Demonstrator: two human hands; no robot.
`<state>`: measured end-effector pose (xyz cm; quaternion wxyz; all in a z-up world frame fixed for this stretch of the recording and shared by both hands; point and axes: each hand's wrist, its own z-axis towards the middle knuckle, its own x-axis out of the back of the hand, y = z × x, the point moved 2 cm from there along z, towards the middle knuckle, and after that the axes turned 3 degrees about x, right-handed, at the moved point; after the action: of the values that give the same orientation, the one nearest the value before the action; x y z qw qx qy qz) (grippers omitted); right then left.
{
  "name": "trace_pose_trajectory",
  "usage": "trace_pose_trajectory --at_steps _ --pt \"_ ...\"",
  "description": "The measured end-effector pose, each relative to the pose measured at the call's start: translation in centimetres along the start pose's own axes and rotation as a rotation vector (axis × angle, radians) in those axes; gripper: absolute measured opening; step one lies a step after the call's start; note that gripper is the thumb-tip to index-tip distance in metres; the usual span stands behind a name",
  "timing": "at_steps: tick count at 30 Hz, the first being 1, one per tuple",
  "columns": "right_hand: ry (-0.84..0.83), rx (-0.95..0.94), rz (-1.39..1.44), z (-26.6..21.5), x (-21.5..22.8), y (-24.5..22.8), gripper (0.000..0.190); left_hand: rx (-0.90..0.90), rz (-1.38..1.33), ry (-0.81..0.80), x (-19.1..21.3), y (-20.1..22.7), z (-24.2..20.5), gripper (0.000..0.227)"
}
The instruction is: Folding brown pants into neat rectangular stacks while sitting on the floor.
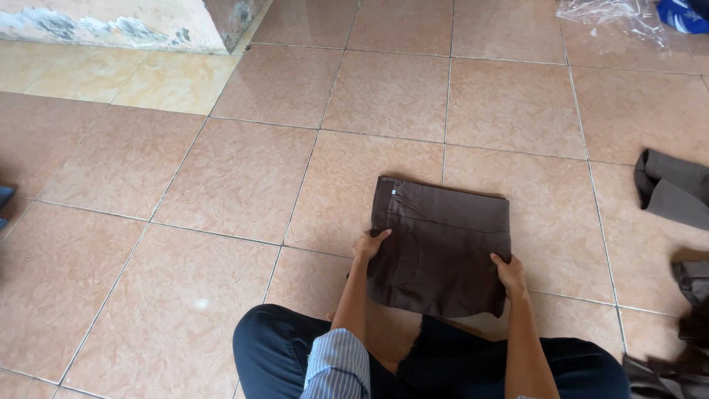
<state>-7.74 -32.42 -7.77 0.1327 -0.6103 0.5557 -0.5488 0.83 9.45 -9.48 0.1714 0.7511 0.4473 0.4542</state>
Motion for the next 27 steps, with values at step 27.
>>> trace_pose_trajectory --at_steps 27 --pt "0.071 0.584 0.397 -14.3 -26.1 -25.9 0.018 -0.29 -0.121 0.653 37.1 -2.3 -9.4 0.034"
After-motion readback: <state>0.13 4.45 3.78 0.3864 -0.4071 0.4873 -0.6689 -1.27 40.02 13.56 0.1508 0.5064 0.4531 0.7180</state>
